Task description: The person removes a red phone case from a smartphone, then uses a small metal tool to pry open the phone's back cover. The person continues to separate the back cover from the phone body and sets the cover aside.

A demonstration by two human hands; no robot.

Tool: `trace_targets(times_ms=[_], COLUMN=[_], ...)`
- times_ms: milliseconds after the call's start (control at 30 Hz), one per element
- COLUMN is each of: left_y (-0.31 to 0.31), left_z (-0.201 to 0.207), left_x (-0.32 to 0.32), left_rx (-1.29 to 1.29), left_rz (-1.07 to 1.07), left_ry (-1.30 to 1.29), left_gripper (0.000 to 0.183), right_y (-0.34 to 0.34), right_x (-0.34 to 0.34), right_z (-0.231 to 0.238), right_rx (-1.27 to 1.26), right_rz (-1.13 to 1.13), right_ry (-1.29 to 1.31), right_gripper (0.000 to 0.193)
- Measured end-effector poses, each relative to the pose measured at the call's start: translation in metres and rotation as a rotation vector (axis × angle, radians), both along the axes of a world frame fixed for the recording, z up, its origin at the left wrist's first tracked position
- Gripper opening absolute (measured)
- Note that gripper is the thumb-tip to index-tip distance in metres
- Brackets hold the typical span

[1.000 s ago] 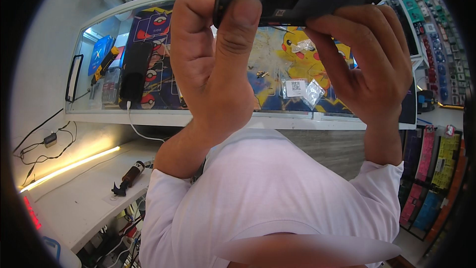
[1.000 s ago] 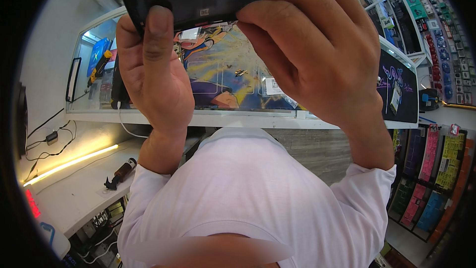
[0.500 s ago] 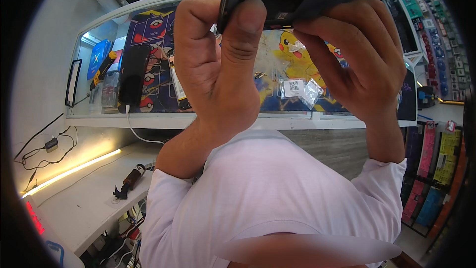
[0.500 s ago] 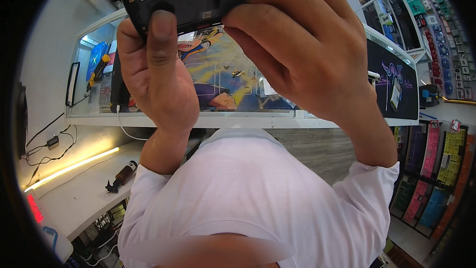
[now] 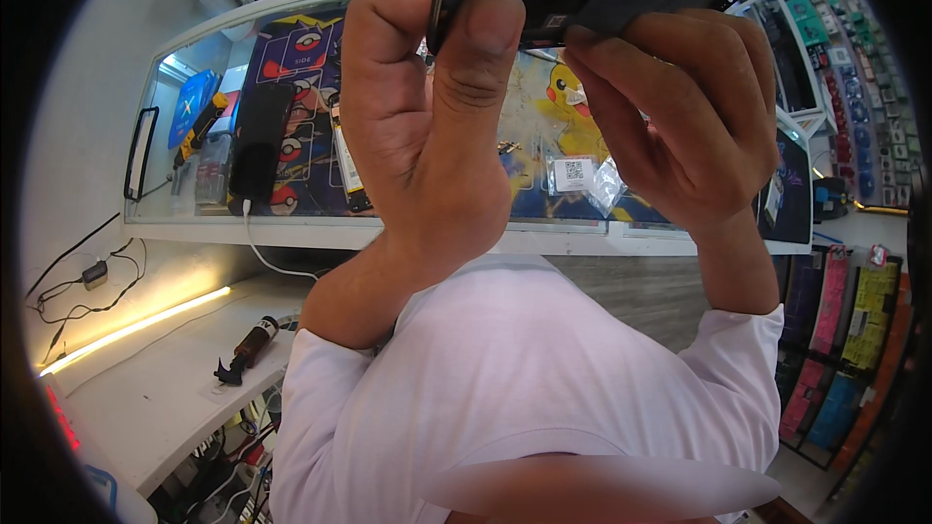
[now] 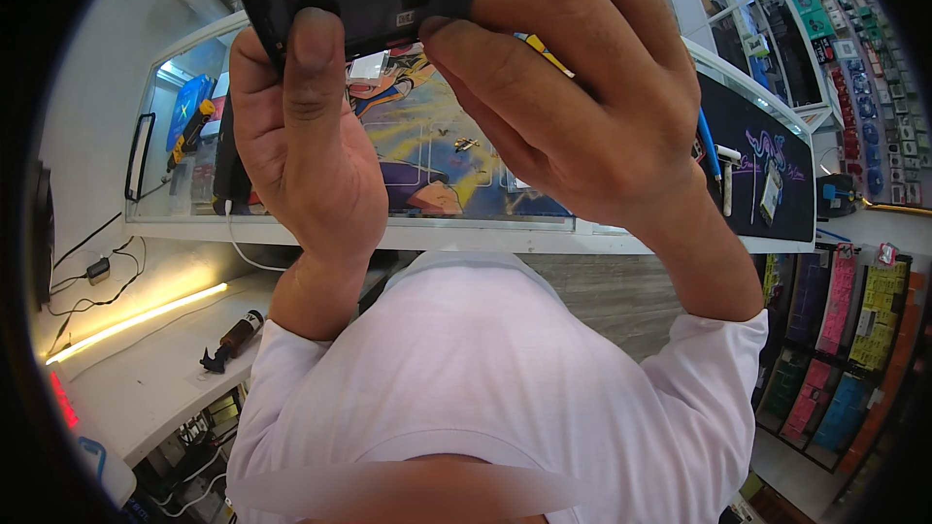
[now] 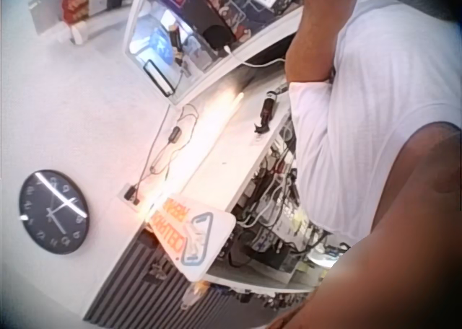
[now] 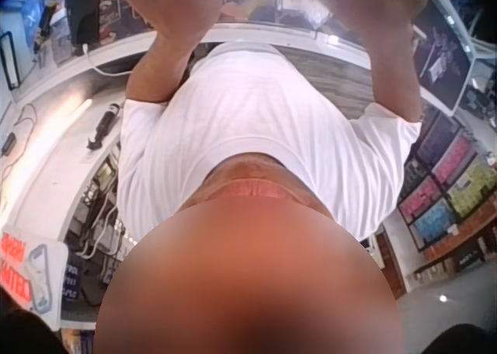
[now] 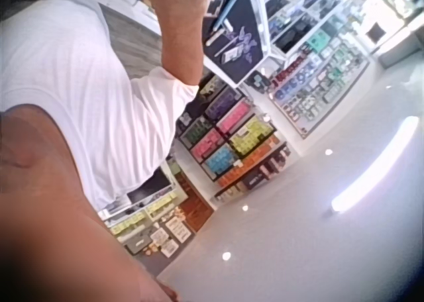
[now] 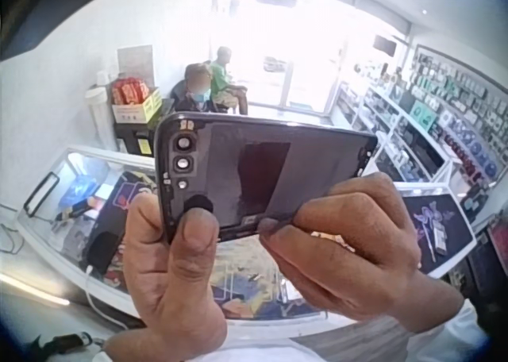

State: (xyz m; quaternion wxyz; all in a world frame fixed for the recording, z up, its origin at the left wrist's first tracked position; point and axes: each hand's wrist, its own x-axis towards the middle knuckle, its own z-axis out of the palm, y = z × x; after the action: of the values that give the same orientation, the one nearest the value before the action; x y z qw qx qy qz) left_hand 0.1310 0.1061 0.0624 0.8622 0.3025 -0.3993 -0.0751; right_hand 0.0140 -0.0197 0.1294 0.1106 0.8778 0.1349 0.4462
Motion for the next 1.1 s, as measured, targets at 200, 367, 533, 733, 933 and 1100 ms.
trace_targets(times_ms=[200,367,533,733,933,1100], left_y=[0.0,0.0,-0.001,0.002,-0.001,-0.003], left_z=[-0.003,-0.003,-0.003,-0.003,-0.001,-0.001], left_x=[0.005,0.009,0.007,0.011,0.002,0.002], left_rx=[0.007,0.052,0.045,0.073,0.025,0.041], left_rz=[0.008,0.053,0.053,0.065,0.025,0.115], left_ry=[-0.023,0.021,0.066,0.01,0.005,-0.047], left_gripper=[0.014,0.015,0.015,0.015,0.014,0.014], right_y=[0.0,-0.001,0.0,0.005,0.015,0.028], right_x=[-0.002,-0.003,-0.003,-0.003,-0.008,-0.013], right_z=[0.002,0.001,0.004,0.007,0.011,0.015], right_rx=[0.078,0.142,0.184,0.254,0.481,0.773], right_rz=[-0.011,-0.001,0.001,0.011,-0.026,-0.096], right_ry=[0.046,0.063,0.087,0.153,0.236,0.336], right_gripper=[0.031,0.034,0.035,0.029,0.024,0.019])
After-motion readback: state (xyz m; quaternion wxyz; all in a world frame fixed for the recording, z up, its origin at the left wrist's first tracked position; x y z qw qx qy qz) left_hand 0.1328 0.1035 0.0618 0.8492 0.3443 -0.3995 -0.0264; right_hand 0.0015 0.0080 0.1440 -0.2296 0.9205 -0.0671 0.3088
